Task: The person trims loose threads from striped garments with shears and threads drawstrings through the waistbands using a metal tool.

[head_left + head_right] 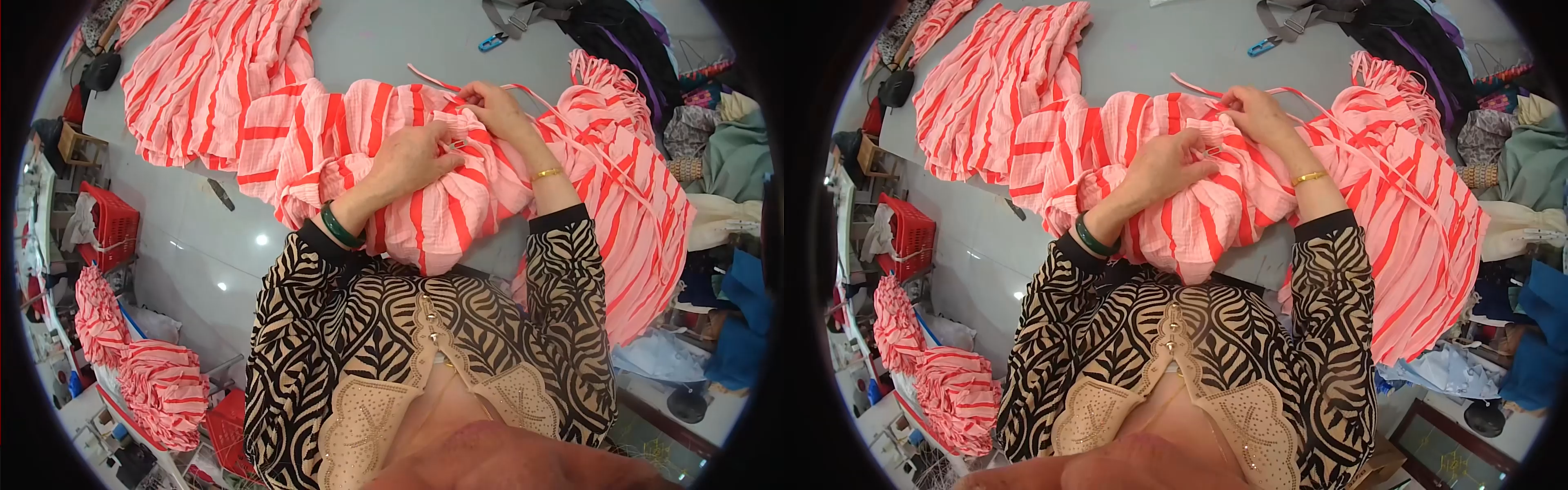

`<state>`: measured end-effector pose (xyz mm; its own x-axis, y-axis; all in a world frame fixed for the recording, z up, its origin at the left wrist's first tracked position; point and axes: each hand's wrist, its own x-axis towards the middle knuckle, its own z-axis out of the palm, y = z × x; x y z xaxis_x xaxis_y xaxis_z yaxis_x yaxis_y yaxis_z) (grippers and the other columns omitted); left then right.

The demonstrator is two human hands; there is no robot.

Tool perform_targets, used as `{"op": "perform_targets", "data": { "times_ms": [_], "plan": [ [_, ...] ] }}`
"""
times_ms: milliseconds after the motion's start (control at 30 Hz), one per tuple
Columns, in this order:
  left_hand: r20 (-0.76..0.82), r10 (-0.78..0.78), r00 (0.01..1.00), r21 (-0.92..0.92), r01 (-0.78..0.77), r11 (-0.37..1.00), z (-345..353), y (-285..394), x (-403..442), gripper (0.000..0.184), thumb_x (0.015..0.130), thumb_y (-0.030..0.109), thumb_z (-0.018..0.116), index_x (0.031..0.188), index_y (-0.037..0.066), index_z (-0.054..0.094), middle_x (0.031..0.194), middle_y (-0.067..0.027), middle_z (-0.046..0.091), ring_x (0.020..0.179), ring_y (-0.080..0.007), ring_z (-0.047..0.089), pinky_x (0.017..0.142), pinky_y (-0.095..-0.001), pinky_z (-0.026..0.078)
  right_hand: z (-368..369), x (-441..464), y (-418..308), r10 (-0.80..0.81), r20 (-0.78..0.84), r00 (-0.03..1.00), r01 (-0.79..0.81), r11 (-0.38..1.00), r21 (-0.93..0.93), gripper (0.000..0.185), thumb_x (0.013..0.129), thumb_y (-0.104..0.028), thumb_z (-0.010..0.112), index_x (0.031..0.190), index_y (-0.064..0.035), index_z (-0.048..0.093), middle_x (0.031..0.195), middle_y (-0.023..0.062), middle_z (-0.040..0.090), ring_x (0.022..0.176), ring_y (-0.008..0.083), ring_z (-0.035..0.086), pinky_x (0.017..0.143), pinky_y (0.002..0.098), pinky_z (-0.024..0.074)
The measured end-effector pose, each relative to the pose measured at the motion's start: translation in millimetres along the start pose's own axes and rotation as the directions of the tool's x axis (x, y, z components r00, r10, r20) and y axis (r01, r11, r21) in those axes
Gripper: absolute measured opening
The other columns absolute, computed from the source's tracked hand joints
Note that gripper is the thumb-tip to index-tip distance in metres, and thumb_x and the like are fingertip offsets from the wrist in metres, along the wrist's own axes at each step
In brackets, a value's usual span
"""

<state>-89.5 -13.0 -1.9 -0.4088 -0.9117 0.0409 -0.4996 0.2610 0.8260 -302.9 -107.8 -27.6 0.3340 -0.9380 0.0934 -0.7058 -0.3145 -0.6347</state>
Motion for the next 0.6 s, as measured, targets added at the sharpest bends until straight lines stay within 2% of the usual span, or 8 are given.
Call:
{"op": "perform_targets", "data": {
  "times_ms": [167,267,300,367,433,533,567,600],
  "plan": [
    [-0.06,-0.008,0.998,0.04,0.011,0.999,3.4,4.5,-1.4,0.033,0.081,0.034,0.072,0.097,0.006,0.065,0.082,-0.0108,0.069,0.075,-0.0282,0.066,0.068,-0.0384,0.051,6.9,3.9,-14.4,0.027,-0.043,0.999,-0.032,0.992,-0.125,0.02,0.082,-0.022,0.068,0.094,-0.0065,0.067,0.084,0.0133,0.066,0.075,0.0239,0.063,0.068,0.0352,0.0483],
    [-0.153,0.052,0.987,-0.015,-0.055,0.998,-0.2,9.5,-4.7,0.034,0.081,0.037,0.072,0.095,0.007,0.065,0.078,-0.0105,0.068,0.072,-0.0284,0.066,0.064,-0.0385,0.05,-0.3,-1.6,-35.7,0.155,-0.221,0.963,-0.149,0.988,0.044,0.02,0.087,-0.022,0.067,0.092,-0.0025,0.065,0.074,0.0022,0.062,0.066,0.0075,0.051,0.059,0.0229,0.0405],
    [-0.176,0.082,0.981,0.031,-0.078,0.996,-7.6,16.1,-8.2,0.037,0.079,0.035,0.073,0.094,0.003,0.062,0.075,-0.0111,0.068,0.071,-0.0284,0.067,0.063,-0.0393,0.051,-5.5,-3.3,-37.7,0.118,-0.277,0.954,-0.076,0.984,0.159,0.018,0.087,-0.019,0.067,0.092,-0.0025,0.066,0.074,0.0014,0.063,0.065,0.0069,0.052,0.058,0.0224,0.0403],
    [-0.179,0.057,0.982,-0.1,-0.076,0.992,-19.1,19.8,-8.7,0.038,0.077,0.036,0.074,0.091,0.002,0.062,0.073,-0.012,0.066,0.068,-0.0267,0.065,0.061,-0.0372,0.05,-17.5,-11.6,-47.3,0.08,-0.406,0.911,0.082,0.927,0.367,0.013,0.088,-0.015,0.066,0.093,-0.0026,0.068,0.075,-0.0002,0.064,0.065,0.0057,0.053,0.057,0.0213,0.0398],
    [-0.249,0.152,0.957,-0.188,-0.202,0.961,-28.2,16.5,-5.6,0.036,0.074,0.033,0.078,0.087,0.003,0.062,0.069,-0.0096,0.063,0.064,-0.0195,0.062,0.06,-0.0324,0.048,-32.8,-32.9,-79.9,0.09,-0.384,0.919,0.102,0.886,0.452,0.01,0.089,-0.01,0.066,0.092,-0.0017,0.067,0.076,-0.0036,0.062,0.068,0.0025,0.05,0.057,0.0183,0.0371],
    [-0.163,0.139,0.977,-0.533,-0.206,0.821,-41.7,15.0,-5.3,0.031,0.074,0.026,0.08,0.085,0.002,0.063,0.072,-0.0055,0.063,0.067,-0.0134,0.06,0.064,-0.0281,0.048,-41.5,-68.3,-113.0,0.003,-0.309,0.951,0.17,0.83,0.531,0.007,0.088,-0.004,0.066,0.095,-0.0019,0.066,0.079,-0.0043,0.062,0.07,0.0009,0.05,0.06,0.0163,0.0384],
    [-0.076,0.085,0.993,-0.513,-0.112,0.851,-55.1,29.0,-12.3,0.02,0.079,0.004,0.076,0.085,0.005,0.057,0.083,0.0047,0.059,0.077,-0.0035,0.055,0.069,-0.0209,0.044,-39.6,-76.5,-120.8,-0.03,-0.284,0.958,0.187,0.817,0.545,0.008,0.088,-0.004,0.066,0.096,-0.0019,0.066,0.08,-0.0042,0.062,0.07,0.0012,0.05,0.061,0.0165,0.0395],
    [-0.049,0.089,0.995,-0.571,-0.1,0.815,-55.7,28.0,-13.2,0.019,0.079,0.004,0.075,0.086,0.005,0.057,0.083,0.0044,0.06,0.077,-0.0033,0.055,0.069,-0.0204,0.044,-37.7,-81.8,-125.9,-0.064,-0.259,0.964,0.204,0.803,0.56,0.009,0.088,-0.004,0.066,0.097,-0.002,0.066,0.08,-0.004,0.062,0.07,0.0015,0.051,0.062,0.0167,0.0406]
  ]
}}
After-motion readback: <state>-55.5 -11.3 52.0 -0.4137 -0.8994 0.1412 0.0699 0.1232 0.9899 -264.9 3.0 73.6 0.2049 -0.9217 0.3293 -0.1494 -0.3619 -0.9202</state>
